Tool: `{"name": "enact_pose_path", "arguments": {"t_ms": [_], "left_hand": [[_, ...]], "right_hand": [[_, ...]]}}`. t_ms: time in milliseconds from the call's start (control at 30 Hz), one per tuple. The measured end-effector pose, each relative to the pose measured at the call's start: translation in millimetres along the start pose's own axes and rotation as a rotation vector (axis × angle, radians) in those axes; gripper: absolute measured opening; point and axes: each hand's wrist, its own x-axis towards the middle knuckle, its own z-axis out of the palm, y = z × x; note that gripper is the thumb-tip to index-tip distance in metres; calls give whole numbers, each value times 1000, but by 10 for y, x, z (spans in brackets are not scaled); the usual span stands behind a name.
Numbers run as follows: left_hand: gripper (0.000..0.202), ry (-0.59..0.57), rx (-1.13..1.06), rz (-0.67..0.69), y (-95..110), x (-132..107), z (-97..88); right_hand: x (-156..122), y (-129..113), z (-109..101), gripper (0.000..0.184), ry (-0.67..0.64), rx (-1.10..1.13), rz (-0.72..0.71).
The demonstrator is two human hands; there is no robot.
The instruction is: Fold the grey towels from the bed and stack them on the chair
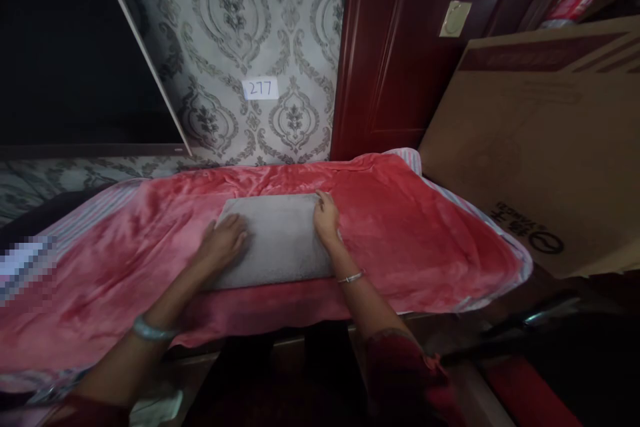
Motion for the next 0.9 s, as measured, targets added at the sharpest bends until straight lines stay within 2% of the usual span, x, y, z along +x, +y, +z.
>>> {"name": "enact_pose_path", "arguments": {"t_ms": [67, 167, 267, 367, 500, 633, 900], "left_hand": [[53, -24, -49, 58, 169, 308, -40], [57, -94, -100, 140, 449, 754, -23], [57, -143, -112, 192, 613, 1052, 107], [57, -160, -113, 197, 625, 1157, 311], [59, -123, -111, 179, 559, 1134, 516], [63, -99, -89, 162, 405, 1132, 542], [61, -130, -49, -29, -360, 1042, 428]], "right_hand": [[102, -120, 79, 54, -78, -274, -58], [74, -205, 196, 55, -251, -591, -102], [-33, -181, 252, 53, -392, -746, -127], [-81, -134, 256, 53, -408, -796, -138], [-68, -102, 256, 53, -400, -801, -161], [-61, -64, 269, 52, -397, -802, -170], [-61, 28, 297, 53, -387, -796, -172]]}}
